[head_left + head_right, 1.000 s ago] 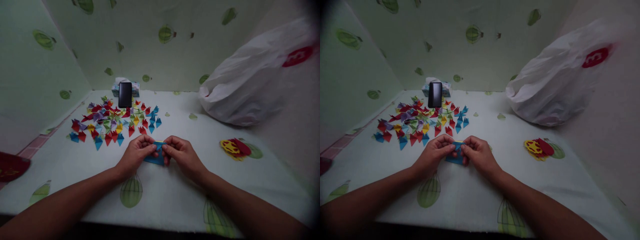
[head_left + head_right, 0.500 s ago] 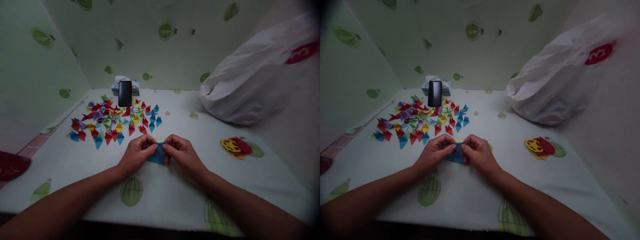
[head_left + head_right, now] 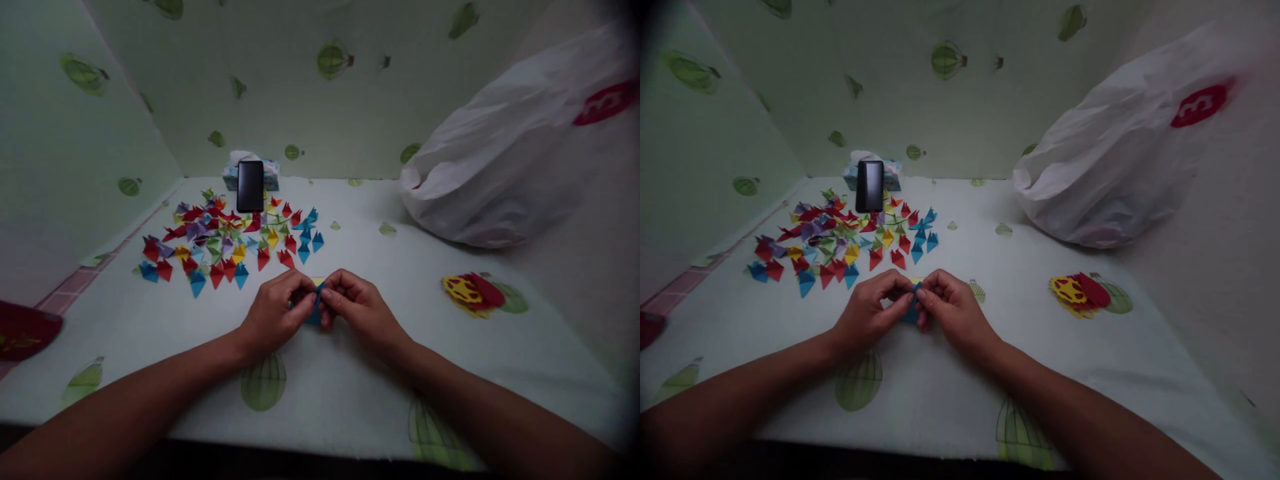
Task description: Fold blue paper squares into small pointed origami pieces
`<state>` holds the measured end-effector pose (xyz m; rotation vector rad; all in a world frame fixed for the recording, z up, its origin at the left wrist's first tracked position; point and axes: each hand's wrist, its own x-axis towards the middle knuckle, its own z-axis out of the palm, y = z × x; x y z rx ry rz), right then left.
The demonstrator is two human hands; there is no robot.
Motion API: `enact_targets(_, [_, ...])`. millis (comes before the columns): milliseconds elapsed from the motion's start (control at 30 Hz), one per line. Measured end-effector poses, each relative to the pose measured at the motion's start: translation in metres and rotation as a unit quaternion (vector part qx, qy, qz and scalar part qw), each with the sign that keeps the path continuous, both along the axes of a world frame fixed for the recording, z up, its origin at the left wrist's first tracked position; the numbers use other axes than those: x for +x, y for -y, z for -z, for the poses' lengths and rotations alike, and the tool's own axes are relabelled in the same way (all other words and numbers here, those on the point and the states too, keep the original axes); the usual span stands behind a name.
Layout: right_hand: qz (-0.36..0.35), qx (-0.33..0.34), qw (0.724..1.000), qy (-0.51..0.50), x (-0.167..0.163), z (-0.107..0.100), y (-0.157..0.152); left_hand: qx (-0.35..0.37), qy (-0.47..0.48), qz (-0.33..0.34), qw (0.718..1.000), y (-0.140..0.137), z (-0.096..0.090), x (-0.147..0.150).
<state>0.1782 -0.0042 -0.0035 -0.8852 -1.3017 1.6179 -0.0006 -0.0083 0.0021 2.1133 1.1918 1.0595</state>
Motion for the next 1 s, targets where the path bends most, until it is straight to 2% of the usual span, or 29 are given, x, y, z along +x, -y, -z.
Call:
enact_targets(333, [0.005,0.047,0.997,0.067,0.0012,-0.0031,0.0004,-0.044,0.049,0.016,0.998,-0.0001,-0.0037,-0.0001])
enact_targets(467, [0.004,0.033,0.998,0.048,0.0016,-0.0045,-0.0006,-0.101,0.084,0.019,0.991,-0.0016,-0.0024,-0.0004])
enact_targets(667, [0.013,0.008,0.999,0.041,0.0016,-0.0049,-0.0019,-0.19,0.156,0.044,0.968,-0.0046,0.0007,-0.0019])
enact_targets(800, [0.025,0.009,0.999,0.043,0.0019,-0.0054,-0.0016,-0.252,0.213,0.06,0.942,-0.0055,0.0034,-0.0018])
enact_targets(900, [0.026,0.005,0.998,0.055,0.0014,-0.0066,-0.0008,-0.283,0.247,0.049,0.925,-0.0058,0.0041,-0.0016])
enact_targets(1000, [0.015,0.012,0.998,0.06,0.0002,-0.0057,-0.0005,-0.29,0.26,0.034,0.92,-0.0063,0.0035,-0.001])
